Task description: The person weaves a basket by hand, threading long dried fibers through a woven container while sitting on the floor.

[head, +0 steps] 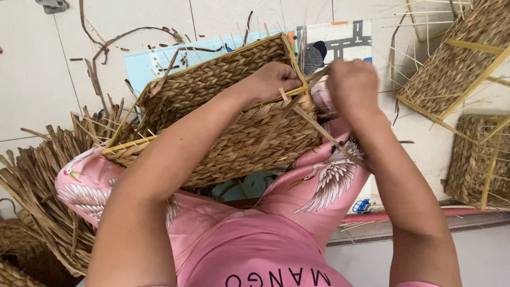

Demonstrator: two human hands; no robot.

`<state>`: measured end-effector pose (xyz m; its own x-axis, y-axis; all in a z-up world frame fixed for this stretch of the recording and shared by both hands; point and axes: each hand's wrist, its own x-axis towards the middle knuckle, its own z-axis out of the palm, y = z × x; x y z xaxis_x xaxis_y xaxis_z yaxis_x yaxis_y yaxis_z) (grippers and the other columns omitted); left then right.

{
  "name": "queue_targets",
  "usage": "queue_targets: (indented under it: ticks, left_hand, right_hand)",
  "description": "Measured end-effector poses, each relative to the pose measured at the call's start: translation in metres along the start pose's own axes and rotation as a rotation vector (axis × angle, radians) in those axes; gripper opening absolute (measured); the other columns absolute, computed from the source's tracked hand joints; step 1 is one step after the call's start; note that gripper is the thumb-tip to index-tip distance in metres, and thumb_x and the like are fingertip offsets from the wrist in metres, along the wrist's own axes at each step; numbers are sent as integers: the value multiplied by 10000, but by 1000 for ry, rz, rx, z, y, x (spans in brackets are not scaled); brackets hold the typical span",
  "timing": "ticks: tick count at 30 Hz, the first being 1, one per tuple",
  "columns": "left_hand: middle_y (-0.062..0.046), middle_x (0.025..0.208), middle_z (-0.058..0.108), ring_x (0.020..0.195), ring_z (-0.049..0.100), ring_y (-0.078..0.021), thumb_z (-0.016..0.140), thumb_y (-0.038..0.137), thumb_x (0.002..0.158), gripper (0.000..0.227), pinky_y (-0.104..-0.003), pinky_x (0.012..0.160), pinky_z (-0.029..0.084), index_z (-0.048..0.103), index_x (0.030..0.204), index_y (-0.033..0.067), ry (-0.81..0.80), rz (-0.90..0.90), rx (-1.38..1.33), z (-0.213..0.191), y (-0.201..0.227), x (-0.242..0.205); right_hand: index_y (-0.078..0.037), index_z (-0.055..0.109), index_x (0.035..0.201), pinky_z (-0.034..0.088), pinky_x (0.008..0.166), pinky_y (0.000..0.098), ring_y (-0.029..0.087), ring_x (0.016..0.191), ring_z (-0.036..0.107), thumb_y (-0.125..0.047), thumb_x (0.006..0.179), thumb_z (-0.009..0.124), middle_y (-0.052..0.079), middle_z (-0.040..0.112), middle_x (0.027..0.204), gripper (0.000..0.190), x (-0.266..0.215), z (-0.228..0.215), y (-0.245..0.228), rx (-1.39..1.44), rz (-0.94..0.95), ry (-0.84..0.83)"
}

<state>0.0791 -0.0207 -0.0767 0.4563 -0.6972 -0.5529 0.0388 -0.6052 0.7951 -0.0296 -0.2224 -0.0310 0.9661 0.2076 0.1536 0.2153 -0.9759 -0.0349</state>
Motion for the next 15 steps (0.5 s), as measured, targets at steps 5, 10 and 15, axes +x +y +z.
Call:
queue_targets:
  ticks: [5, 10, 15]
  left_hand:
    - [23, 819, 720, 735, 624, -47, 644, 230, 963, 215, -255, 703, 527, 732, 994, 37, 25, 177, -191, 2, -4, -6]
    - [-31, 792, 680, 725, 569, -92, 609, 237, 1031, 258, -289, 699, 498, 737, 1011, 13, 21, 76, -197, 6, -11, -4]
    - [-6, 898, 733, 846, 690, -101, 671, 213, 965, 189, -290, 792, 536, 738, 1011, 43, 189, 142, -27, -10, 5, -14]
  right_hand:
    - [-52, 656, 1083, 555, 780, 366, 204, 833, 714, -30, 1063, 649, 53, 699, 910, 30, -2, -35, 6, 642, 603, 155]
    - [-66, 666, 967, 568, 690, 350, 289, 826, 706, -82, 873, 741, 152, 715, 908, 121, 2, -38, 4, 147, 4, 373]
    - [-75, 702, 1038, 511, 672, 266, 151, 793, 680, -52, 1131, 622, 72, 731, 953, 124, -28, 4, 71, 959, 591, 397]
